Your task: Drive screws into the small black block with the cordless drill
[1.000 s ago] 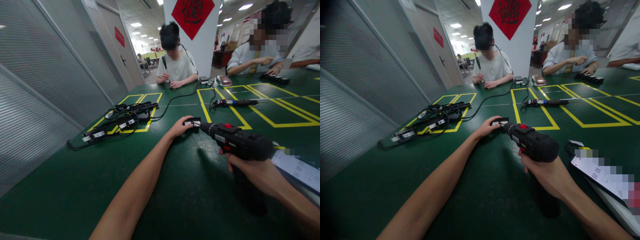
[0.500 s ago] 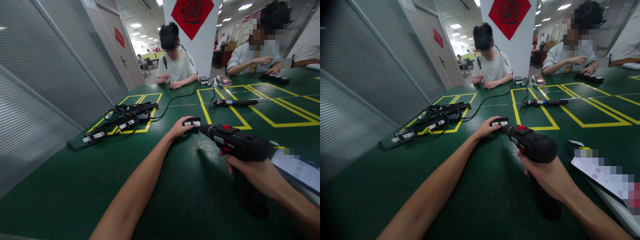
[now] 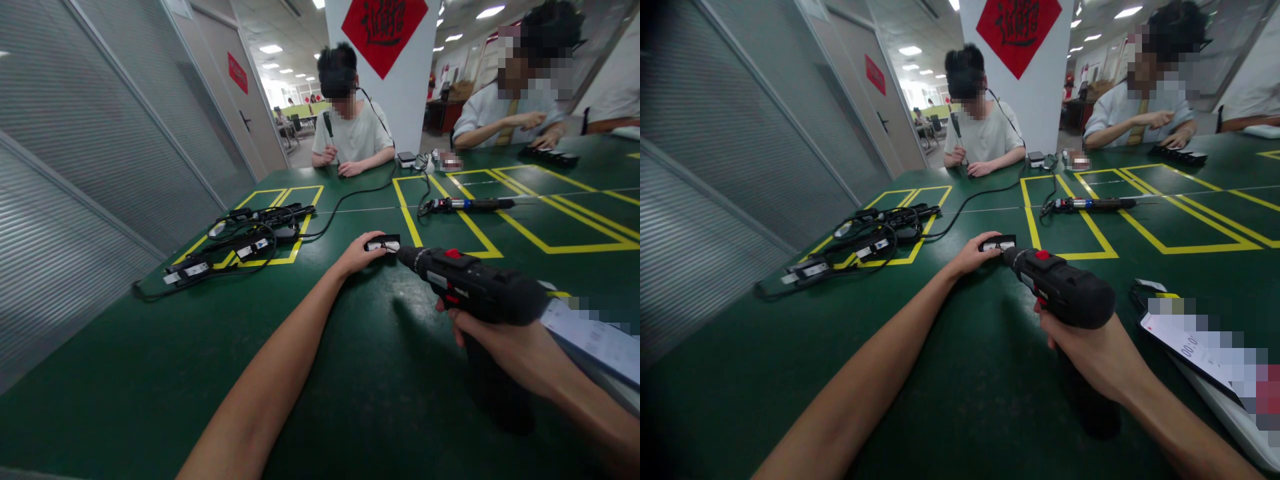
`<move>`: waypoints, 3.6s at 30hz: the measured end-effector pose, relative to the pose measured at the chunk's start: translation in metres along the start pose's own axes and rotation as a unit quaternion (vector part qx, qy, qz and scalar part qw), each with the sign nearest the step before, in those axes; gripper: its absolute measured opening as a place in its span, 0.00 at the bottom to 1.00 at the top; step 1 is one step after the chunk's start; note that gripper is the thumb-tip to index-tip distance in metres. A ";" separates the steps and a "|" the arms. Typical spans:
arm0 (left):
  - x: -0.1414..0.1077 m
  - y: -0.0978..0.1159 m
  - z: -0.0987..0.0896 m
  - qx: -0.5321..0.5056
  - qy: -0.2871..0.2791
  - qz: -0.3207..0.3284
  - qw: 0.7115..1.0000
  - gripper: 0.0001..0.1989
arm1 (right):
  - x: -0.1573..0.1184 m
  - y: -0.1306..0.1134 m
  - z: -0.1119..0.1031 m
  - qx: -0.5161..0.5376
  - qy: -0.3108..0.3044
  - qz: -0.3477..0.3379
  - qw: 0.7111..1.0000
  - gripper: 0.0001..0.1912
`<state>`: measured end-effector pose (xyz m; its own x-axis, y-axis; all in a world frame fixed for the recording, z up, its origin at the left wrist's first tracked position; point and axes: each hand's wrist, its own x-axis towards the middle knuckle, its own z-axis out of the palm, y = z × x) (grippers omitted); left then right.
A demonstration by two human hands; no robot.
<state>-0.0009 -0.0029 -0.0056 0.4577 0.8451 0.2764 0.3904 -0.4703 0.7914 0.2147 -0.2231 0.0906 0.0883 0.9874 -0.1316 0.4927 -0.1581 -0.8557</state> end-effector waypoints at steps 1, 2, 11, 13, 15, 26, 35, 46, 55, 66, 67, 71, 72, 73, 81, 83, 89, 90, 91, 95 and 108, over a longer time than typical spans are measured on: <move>0.000 0.000 0.000 0.002 -0.001 -0.002 1.000 0.27 | 0.002 0.003 0.000 0.008 -0.001 -0.008 1.000 0.11; 0.000 -0.001 0.000 0.003 -0.001 -0.004 1.000 0.27 | 0.004 0.006 0.000 0.017 -0.002 -0.018 1.000 0.11; -0.001 0.001 0.000 0.005 -0.001 -0.003 1.000 0.26 | 0.010 0.013 -0.002 0.013 -0.010 -0.056 0.998 0.09; -0.001 0.001 0.000 0.005 0.001 0.000 1.000 0.26 | 0.009 0.009 -0.004 0.003 -0.023 -0.056 0.998 0.09; -0.001 0.001 0.000 0.005 0.001 0.003 1.000 0.26 | 0.009 0.007 -0.007 -0.002 -0.034 -0.060 0.998 0.08; 0.000 -0.001 -0.001 0.001 -0.015 0.015 1.000 0.27 | 0.010 0.009 -0.006 -0.009 -0.028 -0.055 0.998 0.08; 0.001 -0.002 -0.002 0.002 -0.020 0.008 1.000 0.27 | 0.010 0.006 -0.007 -0.014 -0.021 -0.056 0.998 0.08; 0.000 -0.002 -0.002 0.002 -0.020 0.014 1.000 0.28 | 0.011 0.007 -0.006 -0.036 -0.022 -0.042 0.998 0.17; 0.000 -0.003 -0.002 0.007 -0.019 0.012 1.000 0.28 | 0.010 0.006 -0.006 -0.030 -0.028 -0.051 0.998 0.16; 0.000 -0.003 -0.001 -0.001 -0.017 0.027 0.999 0.28 | 0.012 0.013 -0.006 -0.008 -0.030 -0.070 0.997 0.08; 0.000 -0.003 -0.001 0.000 -0.016 0.027 1.000 0.28 | 0.012 0.013 -0.006 -0.007 -0.036 -0.066 0.997 0.08; 0.000 -0.003 -0.001 0.002 -0.013 0.025 1.000 0.28 | 0.011 0.014 -0.006 0.001 -0.048 -0.036 0.998 0.10; 0.000 -0.003 -0.001 0.002 -0.012 0.023 1.000 0.28 | 0.011 0.014 -0.005 -0.002 -0.050 -0.029 0.998 0.11; 0.000 -0.003 -0.001 0.004 -0.010 0.022 1.000 0.28 | 0.011 0.014 -0.004 -0.010 -0.050 -0.024 0.998 0.12; -0.001 0.000 -0.003 0.013 -0.010 0.013 1.000 0.29 | 0.012 0.013 0.000 0.005 -0.068 -0.019 0.997 0.13; -0.001 0.001 -0.003 0.013 -0.012 0.008 1.000 0.29 | 0.012 0.014 0.000 0.016 -0.070 -0.018 0.997 0.14; -0.001 0.003 -0.003 0.006 -0.021 0.006 1.000 0.30 | 0.011 0.007 -0.003 -0.025 -0.051 -0.005 0.998 0.12; -0.001 0.003 -0.004 0.004 -0.023 0.007 1.000 0.30 | 0.010 0.005 -0.004 -0.034 -0.046 -0.002 0.998 0.12; -0.002 0.003 -0.004 0.002 -0.024 0.009 1.000 0.30 | 0.009 0.004 -0.004 -0.038 -0.044 -0.003 0.998 0.12; -0.002 0.003 -0.004 0.001 -0.028 0.009 1.000 0.30 | 0.009 0.005 -0.004 -0.023 -0.046 -0.012 0.999 0.13; -0.001 0.003 -0.005 -0.007 -0.029 0.001 1.000 0.30 | 0.010 0.010 -0.004 -0.004 -0.061 -0.024 0.998 0.13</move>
<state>-0.0042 -0.0036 -0.0012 0.5034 0.8281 0.2466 0.3785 -0.4679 0.7986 0.2243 -0.2148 0.0824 -0.0407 0.9876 -0.1514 0.5002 -0.1110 -0.8588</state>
